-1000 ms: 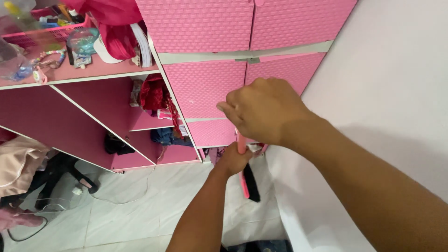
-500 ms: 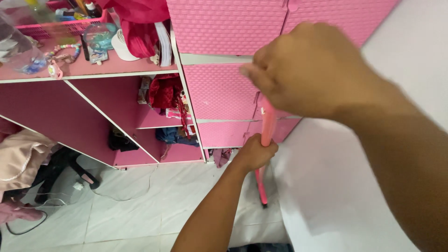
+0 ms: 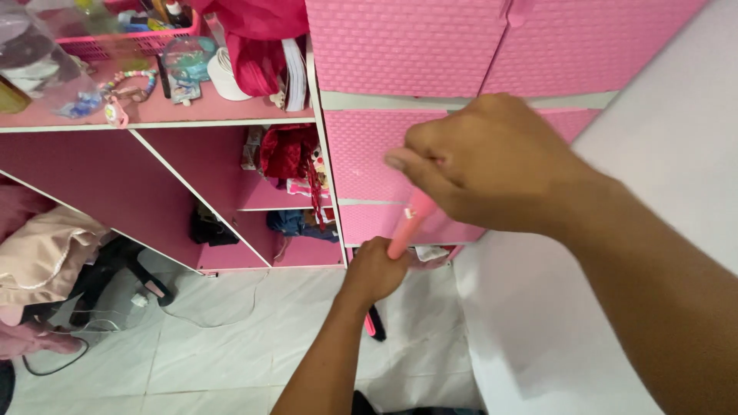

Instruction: Attempting to fix and assemble a pink broom or floor squeegee handle.

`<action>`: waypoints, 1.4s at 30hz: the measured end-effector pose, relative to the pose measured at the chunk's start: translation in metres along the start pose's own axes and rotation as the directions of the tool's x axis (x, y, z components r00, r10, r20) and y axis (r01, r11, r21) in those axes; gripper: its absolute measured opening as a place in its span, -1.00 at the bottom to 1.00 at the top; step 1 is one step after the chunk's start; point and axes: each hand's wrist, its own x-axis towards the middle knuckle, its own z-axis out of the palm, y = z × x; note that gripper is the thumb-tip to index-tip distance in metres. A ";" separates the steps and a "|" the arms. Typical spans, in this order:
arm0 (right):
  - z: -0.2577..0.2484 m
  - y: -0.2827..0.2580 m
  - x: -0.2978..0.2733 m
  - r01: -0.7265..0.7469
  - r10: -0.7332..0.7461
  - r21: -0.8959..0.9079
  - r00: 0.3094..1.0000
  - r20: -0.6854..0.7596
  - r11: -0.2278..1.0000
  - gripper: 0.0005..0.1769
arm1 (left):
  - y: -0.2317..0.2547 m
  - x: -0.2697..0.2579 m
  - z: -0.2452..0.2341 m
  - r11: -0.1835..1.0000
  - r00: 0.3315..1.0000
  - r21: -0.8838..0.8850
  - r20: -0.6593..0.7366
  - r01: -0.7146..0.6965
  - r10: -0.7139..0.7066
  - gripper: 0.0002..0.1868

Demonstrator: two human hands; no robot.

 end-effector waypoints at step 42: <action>0.053 0.013 0.071 -0.098 0.125 -0.315 0.990 0.065 0.944 -0.46 | -0.037 0.112 0.080 0.875 0.892 -0.473 0.433 0.104 0.128 -0.82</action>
